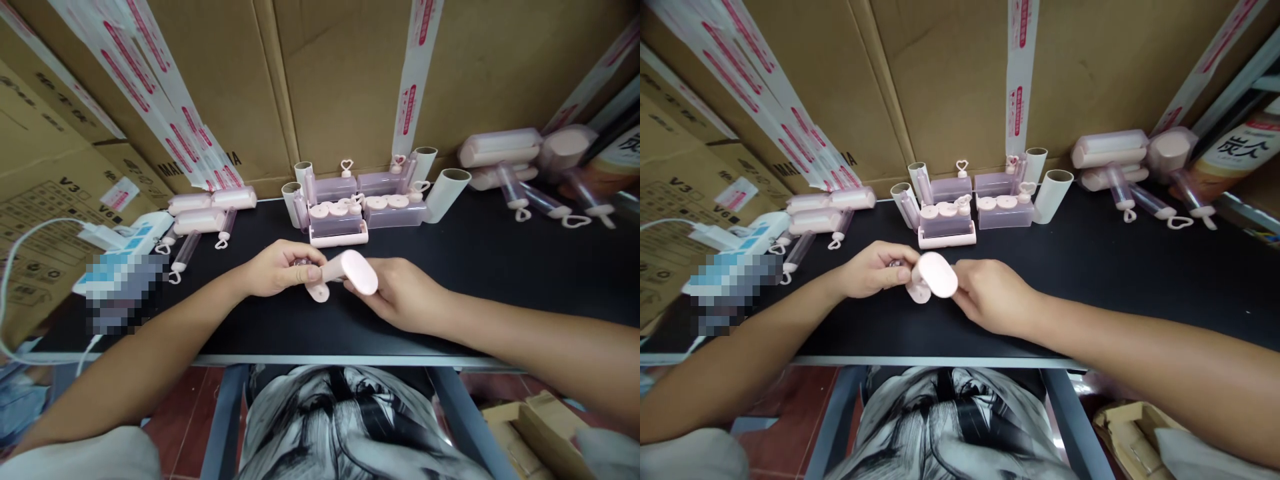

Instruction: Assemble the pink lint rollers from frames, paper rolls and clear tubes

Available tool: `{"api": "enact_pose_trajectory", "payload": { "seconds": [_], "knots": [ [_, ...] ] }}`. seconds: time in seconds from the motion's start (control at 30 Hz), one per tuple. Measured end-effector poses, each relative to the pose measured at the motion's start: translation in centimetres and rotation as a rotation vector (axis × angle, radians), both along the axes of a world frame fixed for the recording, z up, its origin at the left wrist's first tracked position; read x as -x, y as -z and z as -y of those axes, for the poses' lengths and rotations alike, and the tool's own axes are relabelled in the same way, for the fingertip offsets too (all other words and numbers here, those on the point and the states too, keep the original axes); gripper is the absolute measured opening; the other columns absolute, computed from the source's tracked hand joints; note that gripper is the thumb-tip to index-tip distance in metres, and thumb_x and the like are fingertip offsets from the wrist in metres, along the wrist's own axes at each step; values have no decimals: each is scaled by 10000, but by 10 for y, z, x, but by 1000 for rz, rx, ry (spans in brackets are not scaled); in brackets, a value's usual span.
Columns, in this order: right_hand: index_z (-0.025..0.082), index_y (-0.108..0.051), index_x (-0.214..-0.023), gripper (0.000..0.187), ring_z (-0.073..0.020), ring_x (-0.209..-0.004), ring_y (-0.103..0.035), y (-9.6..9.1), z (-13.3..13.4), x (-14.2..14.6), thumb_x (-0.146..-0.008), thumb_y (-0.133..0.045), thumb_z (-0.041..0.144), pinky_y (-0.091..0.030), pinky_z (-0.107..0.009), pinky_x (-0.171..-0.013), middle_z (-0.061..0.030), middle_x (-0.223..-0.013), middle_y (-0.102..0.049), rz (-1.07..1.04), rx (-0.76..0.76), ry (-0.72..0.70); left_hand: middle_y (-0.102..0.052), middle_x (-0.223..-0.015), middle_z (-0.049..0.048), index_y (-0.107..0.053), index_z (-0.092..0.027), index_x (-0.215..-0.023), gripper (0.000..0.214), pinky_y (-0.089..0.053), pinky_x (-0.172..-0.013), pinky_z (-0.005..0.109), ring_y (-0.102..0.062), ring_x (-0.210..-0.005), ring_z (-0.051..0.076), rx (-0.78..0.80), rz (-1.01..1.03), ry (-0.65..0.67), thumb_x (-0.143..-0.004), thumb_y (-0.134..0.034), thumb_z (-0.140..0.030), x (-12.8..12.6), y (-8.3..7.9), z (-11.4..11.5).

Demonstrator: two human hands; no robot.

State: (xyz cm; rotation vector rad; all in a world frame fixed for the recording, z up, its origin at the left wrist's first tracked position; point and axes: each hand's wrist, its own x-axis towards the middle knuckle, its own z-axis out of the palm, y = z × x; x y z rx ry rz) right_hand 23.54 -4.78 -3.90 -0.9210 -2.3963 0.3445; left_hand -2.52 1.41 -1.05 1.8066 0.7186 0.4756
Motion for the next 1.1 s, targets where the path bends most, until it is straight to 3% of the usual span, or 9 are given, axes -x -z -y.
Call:
{"api": "enact_pose_trajectory", "payload": {
  "seconds": [0.17, 0.3, 0.43, 0.53, 0.67, 0.83, 0.97, 1.03, 1.1],
  "knots": [
    [163, -655, -879, 109, -147, -663, -613, 3, -6, 2, -940, -564, 157, -439, -259, -653, -36, -792, -702, -148, 187, 25, -709, -715, 33, -776, -115, -934, 440, -445, -579, 206, -571, -605, 104, -121, -103, -51, -853, -784, -547, 0, -3, -3],
    [181, -625, -799, 120, -129, -618, -537, 1, -6, 8, -906, -574, 201, -408, -247, -603, 25, -679, -613, -316, 484, 32, -687, -728, -3, -788, -138, -1037, 502, -432, -599, 208, -561, -628, 108, -290, -176, -32, -713, -905, -504, -3, -3, 5],
    [174, -667, -869, 163, -124, -628, -509, -15, -6, 0, -958, -571, 272, -396, -247, -589, 32, -701, -595, -197, 627, -47, -703, -754, 10, -800, -146, -904, 340, -425, -636, 213, -595, -672, 115, -511, -216, -33, -805, -841, -469, 0, -8, 10],
    [186, -708, -946, 235, -140, -673, -570, -29, -8, -16, -1040, -529, 307, -430, -264, -638, 3, -776, -659, 82, 510, -125, -613, -622, -9, -760, -111, -759, 412, -348, -542, 209, -502, -576, 93, -462, -196, -135, -815, -812, -517, 7, -15, 8],
    [202, -741, -962, 173, -198, -856, -675, -36, -18, -35, -996, -571, 208, -485, -311, -791, -64, -964, -724, 333, 292, -89, -541, -588, -26, -743, -101, -758, 432, -313, -515, 205, -439, -559, 86, -347, -144, -251, -789, -801, -528, 12, -18, 3],
    [200, -725, -926, 140, -236, -911, -672, -28, -34, -44, -952, -587, 200, -503, -345, -829, -77, -998, -707, 488, 296, -5, -463, -599, -41, -699, -107, -711, 436, -270, -524, 213, -390, -577, 80, -296, -226, -242, -790, -776, -529, 10, -18, 4],
    [190, -728, -1060, 187, -265, -920, -673, -24, -37, -44, -950, -656, 323, -517, -385, -831, -90, -1017, -716, 377, 232, 103, -455, -574, -46, -652, -126, -654, 493, -255, -528, 228, -381, -568, 82, -354, -334, -263, -785, -766, -588, 6, -18, 8],
    [188, -695, -1192, 326, -260, -912, -671, -25, -33, -40, -951, -688, 409, -527, -391, -833, -93, -1048, -721, 146, 138, 159, -486, -564, -43, -638, -141, -637, 511, -261, -544, 238, -408, -561, 87, -445, -421, -241, -787, -766, -613, 3, -19, 13],
    [207, -616, -1364, 473, -257, -983, -673, -25, -26, -33, -967, -686, 453, -539, -392, -878, -104, -1179, -713, -103, 37, 123, -536, -575, -34, -629, -154, -632, 505, -273, -572, 251, -453, -563, 95, -553, -514, -182, -801, -763, -611, -2, -21, 19]
  ]
}}
